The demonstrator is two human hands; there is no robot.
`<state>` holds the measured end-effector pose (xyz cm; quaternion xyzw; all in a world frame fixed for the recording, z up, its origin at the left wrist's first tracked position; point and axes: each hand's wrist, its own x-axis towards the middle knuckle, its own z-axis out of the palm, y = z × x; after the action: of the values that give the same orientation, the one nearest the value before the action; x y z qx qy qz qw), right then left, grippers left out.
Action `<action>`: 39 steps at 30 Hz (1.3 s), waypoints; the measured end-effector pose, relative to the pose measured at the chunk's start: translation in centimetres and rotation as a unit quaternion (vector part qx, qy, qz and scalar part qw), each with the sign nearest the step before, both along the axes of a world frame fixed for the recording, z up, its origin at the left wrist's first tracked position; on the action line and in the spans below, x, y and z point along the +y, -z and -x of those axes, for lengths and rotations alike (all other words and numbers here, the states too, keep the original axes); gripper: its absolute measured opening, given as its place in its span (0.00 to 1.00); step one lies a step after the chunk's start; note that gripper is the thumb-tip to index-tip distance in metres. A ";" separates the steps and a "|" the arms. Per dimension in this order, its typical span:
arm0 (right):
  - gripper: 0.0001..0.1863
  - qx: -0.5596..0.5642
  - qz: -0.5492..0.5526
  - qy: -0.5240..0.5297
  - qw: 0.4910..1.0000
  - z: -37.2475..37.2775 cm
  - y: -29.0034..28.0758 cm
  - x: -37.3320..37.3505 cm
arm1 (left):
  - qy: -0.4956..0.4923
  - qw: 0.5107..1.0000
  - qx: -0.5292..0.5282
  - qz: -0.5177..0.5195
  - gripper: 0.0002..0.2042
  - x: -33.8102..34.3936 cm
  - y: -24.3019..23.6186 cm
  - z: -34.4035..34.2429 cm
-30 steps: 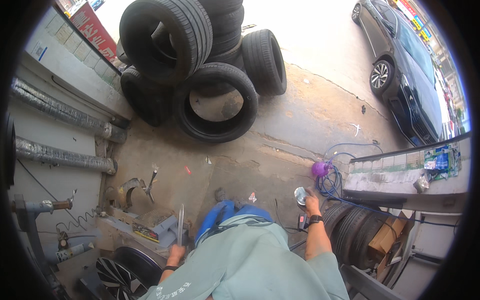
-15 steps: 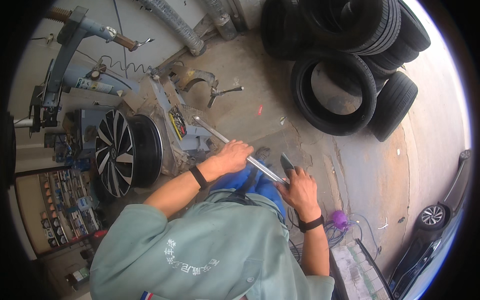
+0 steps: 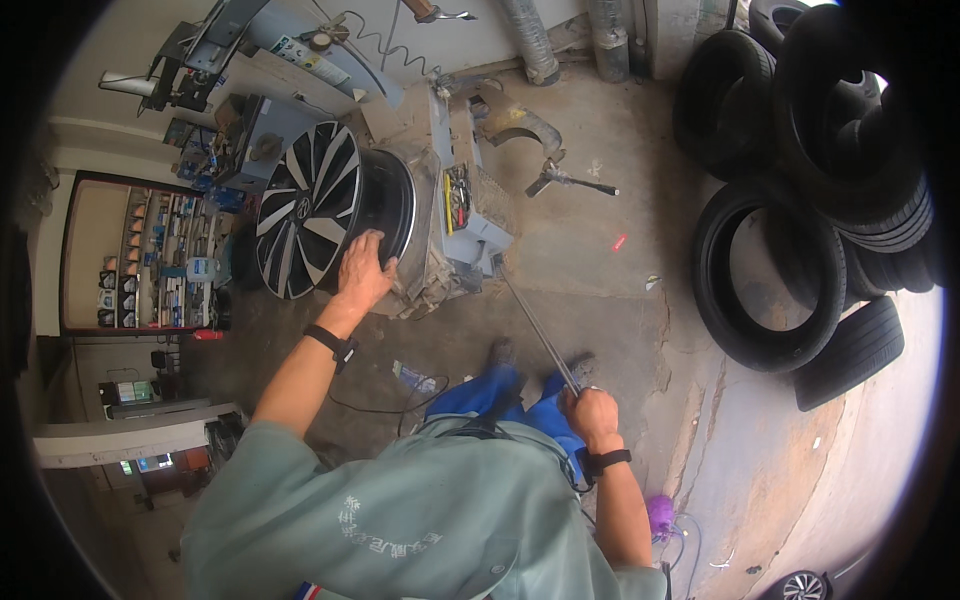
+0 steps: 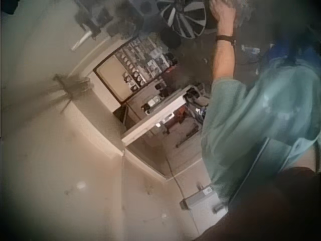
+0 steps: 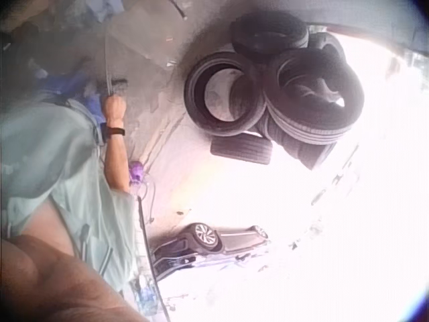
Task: The person uses a tire iron and a tire changing machine to pry the tire bead over the rim of a wheel, then removes the tire by hand and sprays a liquid on the tire bead using a spray bottle.
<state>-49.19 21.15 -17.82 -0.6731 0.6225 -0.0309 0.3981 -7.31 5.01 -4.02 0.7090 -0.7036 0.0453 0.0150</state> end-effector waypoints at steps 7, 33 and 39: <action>0.28 0.020 -0.092 -0.013 0.995 -3.3 5.3 -2.5 | -0.077 0.992 -0.099 -0.030 0.32 -0.6 0.5 -12.5; 0.31 -0.068 -0.272 0.056 0.958 -36.3 27.5 -19.7 | 0.097 0.994 -0.046 0.014 0.32 -1.8 2.6 -15.4; 0.19 -0.159 -0.294 0.072 0.940 -36.9 27.2 -15.9 | 0.070 0.997 -0.032 0.023 0.33 -0.9 3.1 -15.9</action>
<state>-12.28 5.26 -45.03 -0.4656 0.5791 0.0184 0.6690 8.57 4.10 -7.11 0.6559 -0.7502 0.0830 0.0114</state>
